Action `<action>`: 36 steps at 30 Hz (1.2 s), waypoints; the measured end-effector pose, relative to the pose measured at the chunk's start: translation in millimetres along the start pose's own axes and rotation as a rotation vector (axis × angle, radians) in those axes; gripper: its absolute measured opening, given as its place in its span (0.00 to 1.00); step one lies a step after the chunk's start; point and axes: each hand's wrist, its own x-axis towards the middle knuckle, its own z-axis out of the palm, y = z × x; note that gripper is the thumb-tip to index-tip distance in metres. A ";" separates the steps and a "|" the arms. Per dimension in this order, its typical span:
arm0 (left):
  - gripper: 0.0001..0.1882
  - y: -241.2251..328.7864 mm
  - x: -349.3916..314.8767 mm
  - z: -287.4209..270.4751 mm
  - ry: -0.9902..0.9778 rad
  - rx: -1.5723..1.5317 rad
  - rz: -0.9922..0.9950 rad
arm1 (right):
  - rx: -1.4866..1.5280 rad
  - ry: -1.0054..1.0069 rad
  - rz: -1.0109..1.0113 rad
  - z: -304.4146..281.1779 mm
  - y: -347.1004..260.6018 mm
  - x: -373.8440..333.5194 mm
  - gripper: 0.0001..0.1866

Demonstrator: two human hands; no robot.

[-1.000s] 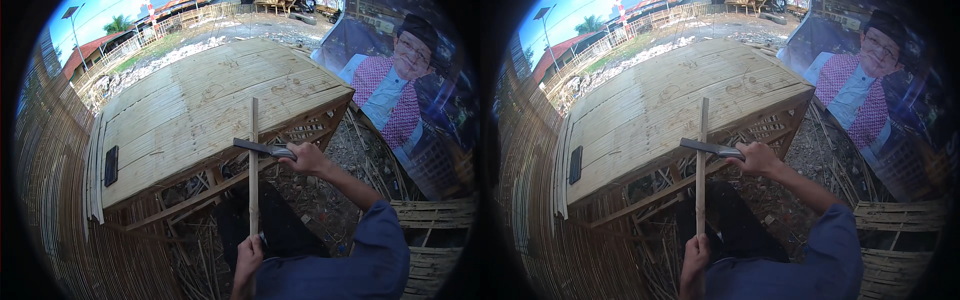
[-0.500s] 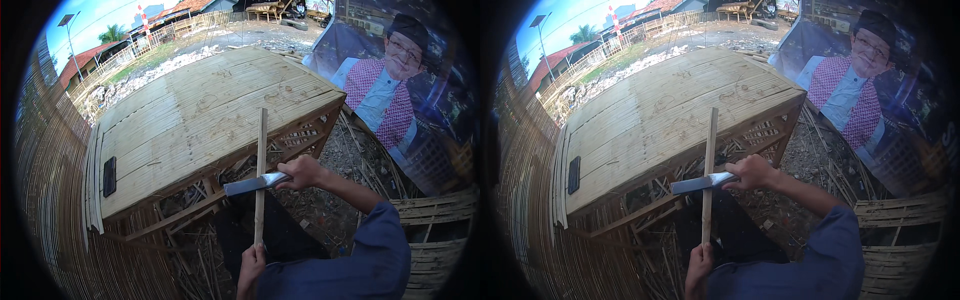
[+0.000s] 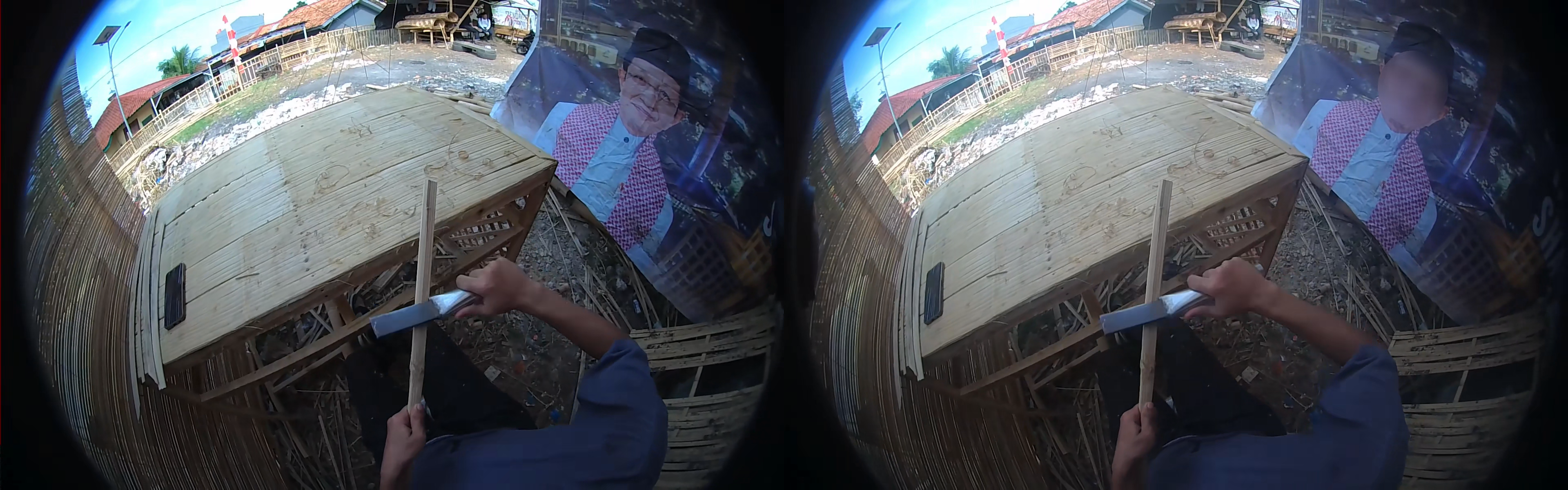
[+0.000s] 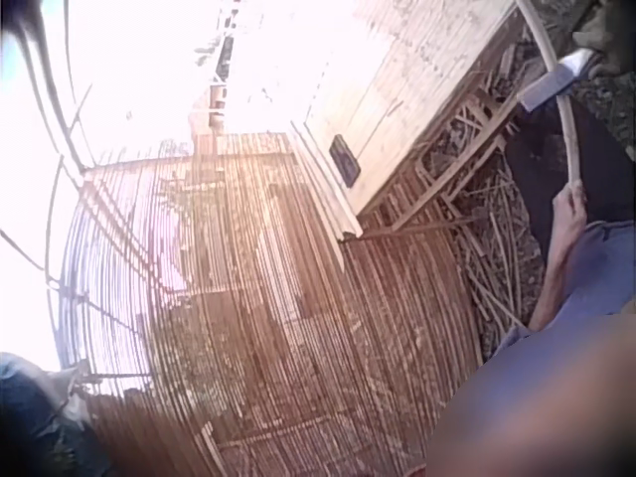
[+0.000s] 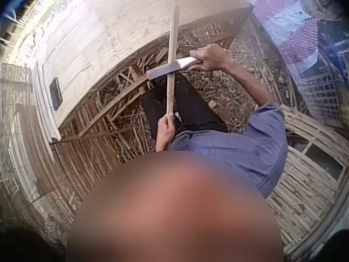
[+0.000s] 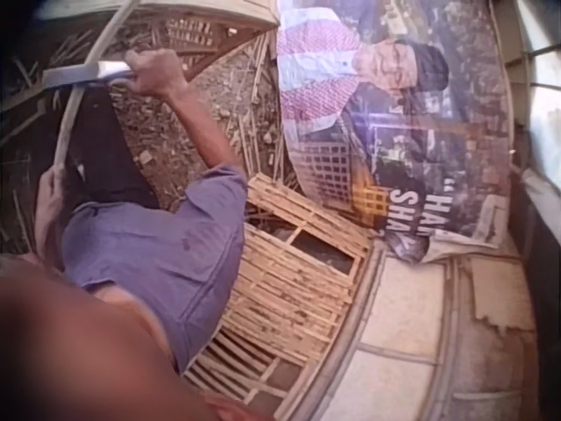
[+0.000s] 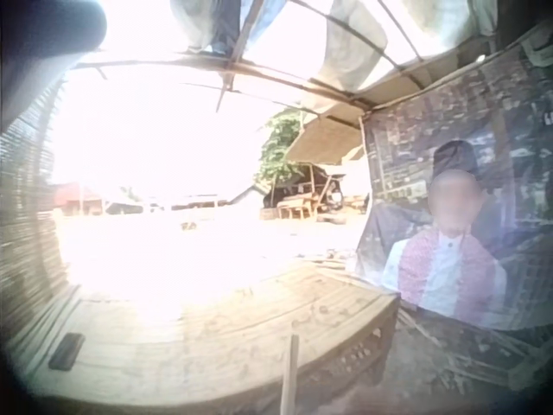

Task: The person whittles a long piece of wood using a handheld blade, removing thin strips while holding the wood against their lap.

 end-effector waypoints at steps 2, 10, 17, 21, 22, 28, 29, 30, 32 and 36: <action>0.20 -5.7 -2.3 1.1 -0.019 0.026 0.036 | -0.175 -0.108 -0.446 0.3 -5.4 -2.6 0.27; 0.19 12.1 -20.6 -2.4 -0.144 0.160 0.129 | -0.117 0.116 0.432 -11.7 52.3 20.4 0.27; 0.19 4.8 4.9 2.7 -0.026 -0.046 0.019 | 0.094 -0.013 0.340 41.0 1.3 -29.7 0.28; 0.19 -0.1 10.8 -23.1 0.104 -0.086 0.034 | 0.342 -0.090 0.500 82.7 -29.5 -81.4 0.26; 0.20 2.1 9.7 -27.6 0.152 -0.088 0.065 | 0.388 -0.117 0.542 92.8 -42.2 -92.5 0.25; 0.19 0.0 10.6 -53.7 0.241 -0.107 0.087 | 0.389 -0.413 0.592 146.9 -103.3 -150.3 0.28; 0.19 3.7 10.4 -57.1 0.242 -0.094 0.076 | 0.312 -0.450 0.543 144.0 -109.7 -146.9 0.28; 0.19 7.2 9.0 -58.4 0.238 -0.083 0.061 | 0.236 -0.488 0.498 139.9 -116.1 -144.3 0.29; 0.19 9.4 10.6 -61.9 0.252 -0.074 0.049 | 0.182 -0.505 0.472 148.2 -117.1 -135.5 0.29; 0.19 12.4 11.4 -63.7 0.313 -0.023 0.038 | 0.155 -0.637 0.470 152.5 -111.9 -108.0 0.31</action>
